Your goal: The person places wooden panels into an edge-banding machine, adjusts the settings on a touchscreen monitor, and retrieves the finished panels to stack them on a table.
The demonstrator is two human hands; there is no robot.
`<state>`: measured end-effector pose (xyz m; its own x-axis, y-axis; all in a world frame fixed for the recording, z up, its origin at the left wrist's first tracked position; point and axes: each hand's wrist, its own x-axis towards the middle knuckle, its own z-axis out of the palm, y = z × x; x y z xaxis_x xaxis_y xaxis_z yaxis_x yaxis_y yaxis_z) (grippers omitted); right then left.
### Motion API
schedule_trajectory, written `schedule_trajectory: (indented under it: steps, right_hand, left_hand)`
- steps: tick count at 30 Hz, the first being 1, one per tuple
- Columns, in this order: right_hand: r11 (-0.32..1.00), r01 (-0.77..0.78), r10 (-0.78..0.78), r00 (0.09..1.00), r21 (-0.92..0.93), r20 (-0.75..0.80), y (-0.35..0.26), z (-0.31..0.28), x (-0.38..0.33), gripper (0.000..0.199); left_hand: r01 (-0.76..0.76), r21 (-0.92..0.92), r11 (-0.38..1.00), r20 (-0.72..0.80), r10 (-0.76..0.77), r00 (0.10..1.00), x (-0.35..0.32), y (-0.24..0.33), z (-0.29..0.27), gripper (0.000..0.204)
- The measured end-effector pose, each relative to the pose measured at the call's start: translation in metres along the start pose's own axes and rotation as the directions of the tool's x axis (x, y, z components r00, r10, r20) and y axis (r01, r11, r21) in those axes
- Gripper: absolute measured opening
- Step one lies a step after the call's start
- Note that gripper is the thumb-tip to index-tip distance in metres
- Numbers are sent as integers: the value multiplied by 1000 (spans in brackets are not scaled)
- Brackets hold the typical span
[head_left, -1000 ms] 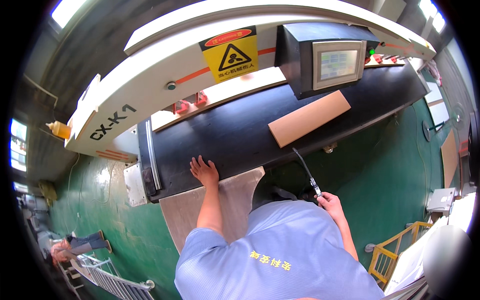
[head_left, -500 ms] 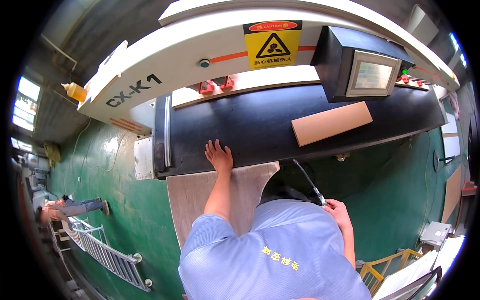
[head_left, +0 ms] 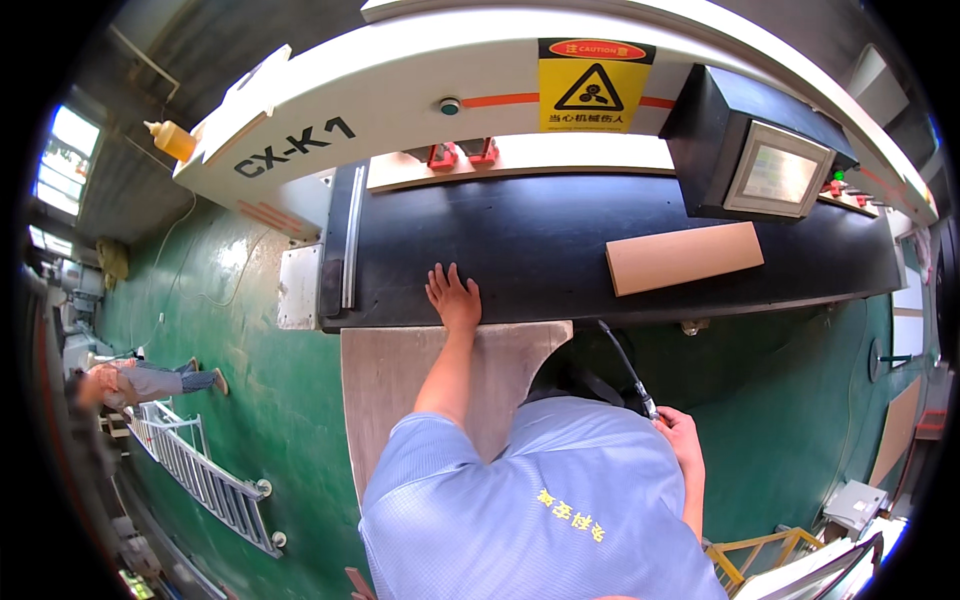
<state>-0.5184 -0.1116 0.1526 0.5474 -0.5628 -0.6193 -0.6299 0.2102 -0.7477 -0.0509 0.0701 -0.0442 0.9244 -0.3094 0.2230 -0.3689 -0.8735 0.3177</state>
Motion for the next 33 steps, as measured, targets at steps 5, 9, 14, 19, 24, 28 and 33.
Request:
schedule_trajectory:
  steps: [5,9,14,19,24,28,33]
  right_hand:
    - [999,-2,2,1000,-36,3,-1,0,1,26]
    - [1000,-13,13,1000,-2,7,2,-1,2,26]
    - [1000,7,-7,1000,-6,22,4,-2,4,27]
    - [1000,8,-8,999,3,39,1,-3,4,26]
    - [1000,4,-5,1000,20,18,4,-1,6,26]
    - [972,6,4,999,235,-45,10,2,6,24]
    - [968,21,10,993,248,-121,15,0,2,22]
  left_hand:
    - [-2,9,1000,-12,2,1000,0,0,0,54]
    - [-11,-3,1000,-27,11,1000,0,1,-2,55]
    - [-8,-11,1000,-25,7,1000,0,2,-4,55]
    - [-11,-15,1000,-28,10,1000,-1,1,-2,55]
    - [-121,-134,983,11,124,992,6,15,-1,59]
    - [-433,-382,817,-114,424,899,44,83,22,62]
    - [-513,-333,791,54,560,827,127,192,68,66]
